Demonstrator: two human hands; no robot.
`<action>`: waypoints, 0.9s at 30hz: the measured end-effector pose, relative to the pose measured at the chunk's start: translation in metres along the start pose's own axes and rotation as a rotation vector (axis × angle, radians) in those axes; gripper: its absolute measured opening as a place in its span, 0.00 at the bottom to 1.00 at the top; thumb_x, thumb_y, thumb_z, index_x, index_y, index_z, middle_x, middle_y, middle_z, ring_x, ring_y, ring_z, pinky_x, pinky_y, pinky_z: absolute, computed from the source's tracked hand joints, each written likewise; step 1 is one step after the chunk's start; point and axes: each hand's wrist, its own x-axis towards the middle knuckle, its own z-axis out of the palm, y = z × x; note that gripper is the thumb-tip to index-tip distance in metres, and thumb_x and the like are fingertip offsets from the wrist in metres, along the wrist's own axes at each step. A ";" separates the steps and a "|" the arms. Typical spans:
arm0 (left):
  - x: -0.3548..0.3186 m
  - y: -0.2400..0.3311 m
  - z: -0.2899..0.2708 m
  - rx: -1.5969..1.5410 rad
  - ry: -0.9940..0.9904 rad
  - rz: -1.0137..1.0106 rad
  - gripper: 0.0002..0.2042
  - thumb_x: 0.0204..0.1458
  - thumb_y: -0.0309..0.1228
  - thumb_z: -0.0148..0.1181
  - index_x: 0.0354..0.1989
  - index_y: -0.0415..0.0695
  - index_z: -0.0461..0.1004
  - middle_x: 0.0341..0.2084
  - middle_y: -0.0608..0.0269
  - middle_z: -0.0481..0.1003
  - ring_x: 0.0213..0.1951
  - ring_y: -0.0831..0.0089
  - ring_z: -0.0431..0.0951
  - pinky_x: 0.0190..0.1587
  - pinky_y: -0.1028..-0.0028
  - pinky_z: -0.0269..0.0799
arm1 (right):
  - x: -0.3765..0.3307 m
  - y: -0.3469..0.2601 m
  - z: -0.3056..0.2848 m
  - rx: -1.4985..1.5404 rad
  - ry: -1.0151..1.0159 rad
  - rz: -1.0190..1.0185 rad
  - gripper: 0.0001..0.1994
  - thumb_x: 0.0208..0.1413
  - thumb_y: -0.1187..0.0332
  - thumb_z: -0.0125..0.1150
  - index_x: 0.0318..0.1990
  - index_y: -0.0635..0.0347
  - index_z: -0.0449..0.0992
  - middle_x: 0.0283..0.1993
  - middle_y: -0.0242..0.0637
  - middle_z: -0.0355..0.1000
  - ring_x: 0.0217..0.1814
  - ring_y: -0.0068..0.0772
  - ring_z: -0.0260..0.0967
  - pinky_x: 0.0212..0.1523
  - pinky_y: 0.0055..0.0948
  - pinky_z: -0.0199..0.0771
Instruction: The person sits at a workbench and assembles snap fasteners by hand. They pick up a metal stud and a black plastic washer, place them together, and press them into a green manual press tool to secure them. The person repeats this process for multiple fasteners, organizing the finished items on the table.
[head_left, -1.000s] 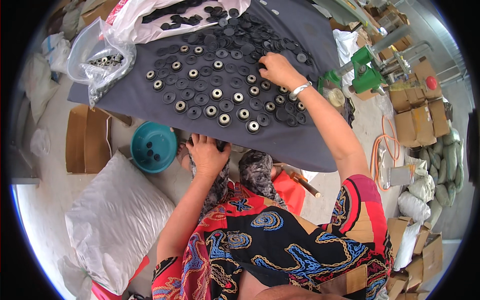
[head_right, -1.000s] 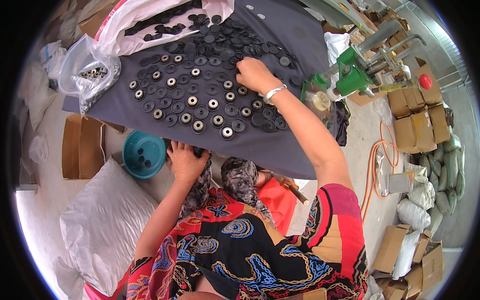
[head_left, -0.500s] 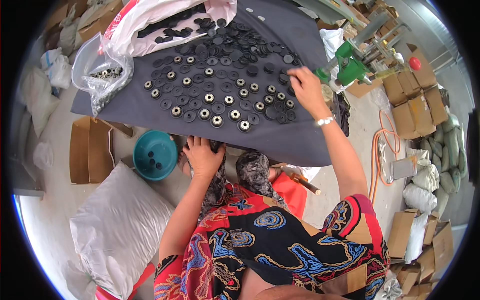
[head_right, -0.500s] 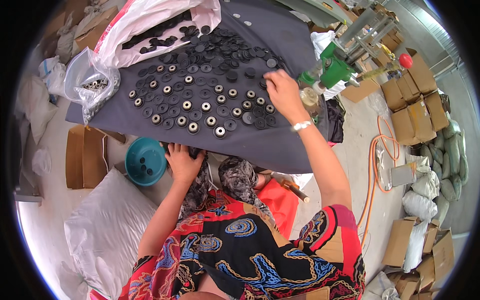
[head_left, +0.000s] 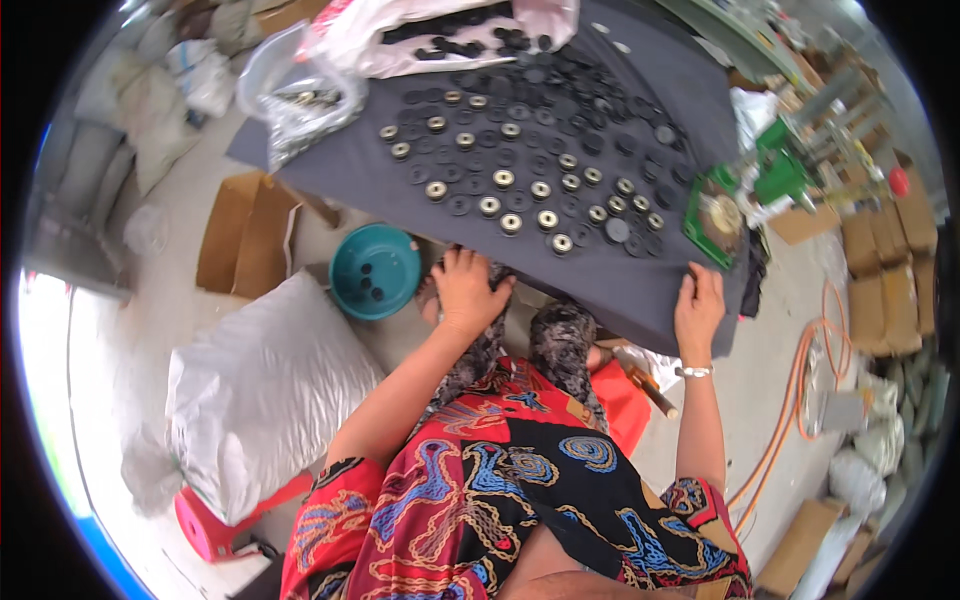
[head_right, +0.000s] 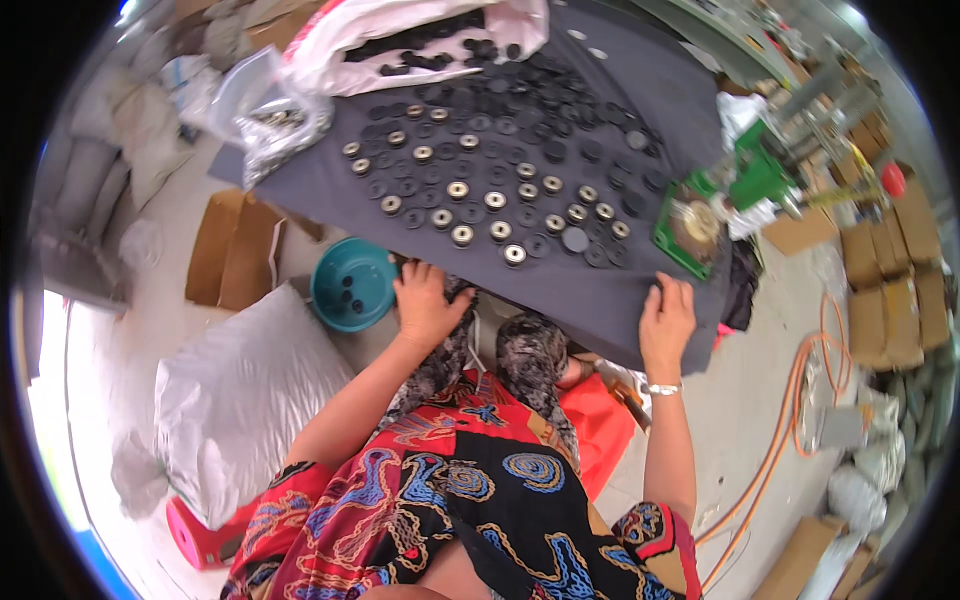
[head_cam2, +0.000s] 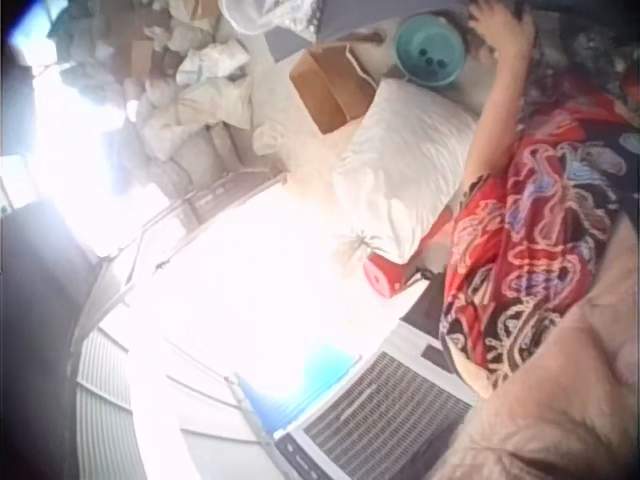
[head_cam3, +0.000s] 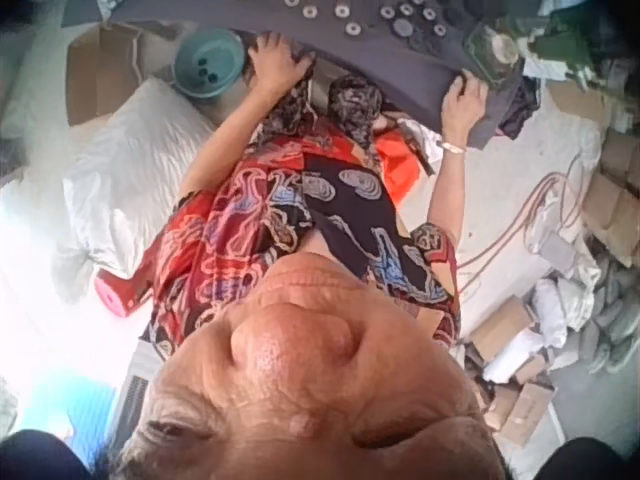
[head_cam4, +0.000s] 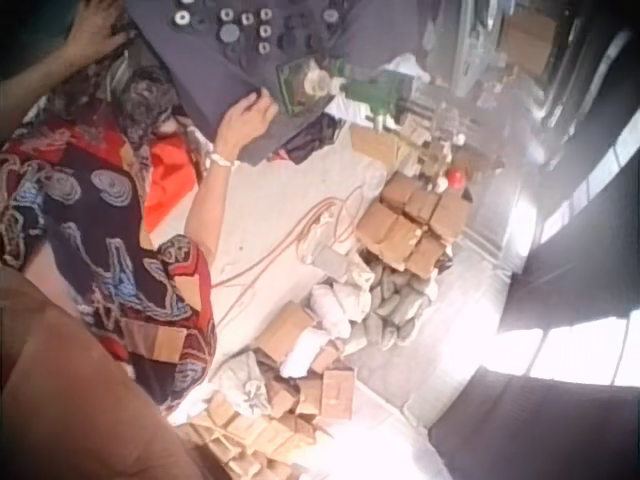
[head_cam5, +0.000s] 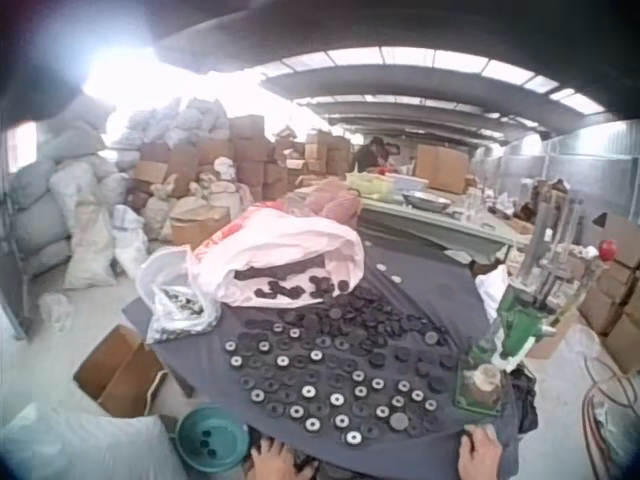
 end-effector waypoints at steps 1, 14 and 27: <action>0.001 0.000 0.000 -0.016 0.014 0.020 0.28 0.40 0.44 0.68 0.49 0.42 0.72 0.49 0.54 0.70 0.54 0.51 0.64 0.51 0.52 0.60 | -0.001 0.002 -0.003 0.015 0.001 -0.008 0.09 0.57 0.76 0.54 0.45 0.63 0.74 0.40 0.45 0.69 0.38 0.46 0.70 0.39 0.39 0.70; 0.061 -0.066 -0.092 -0.614 0.078 -0.111 0.07 0.50 0.28 0.62 0.26 0.36 0.78 0.17 0.61 0.75 0.20 0.76 0.70 0.25 0.73 0.66 | -0.012 -0.002 -0.002 -0.162 0.058 -0.283 0.14 0.51 0.80 0.57 0.47 0.61 0.74 0.42 0.43 0.70 0.41 0.45 0.68 0.42 0.41 0.69; 0.111 -0.073 -0.123 -0.651 0.082 -0.193 0.08 0.53 0.28 0.61 0.25 0.36 0.78 0.13 0.69 0.72 0.19 0.86 0.68 0.22 0.79 0.63 | -0.008 -0.003 0.000 -0.157 0.035 -0.295 0.15 0.48 0.80 0.59 0.46 0.61 0.74 0.40 0.41 0.70 0.41 0.44 0.69 0.43 0.41 0.68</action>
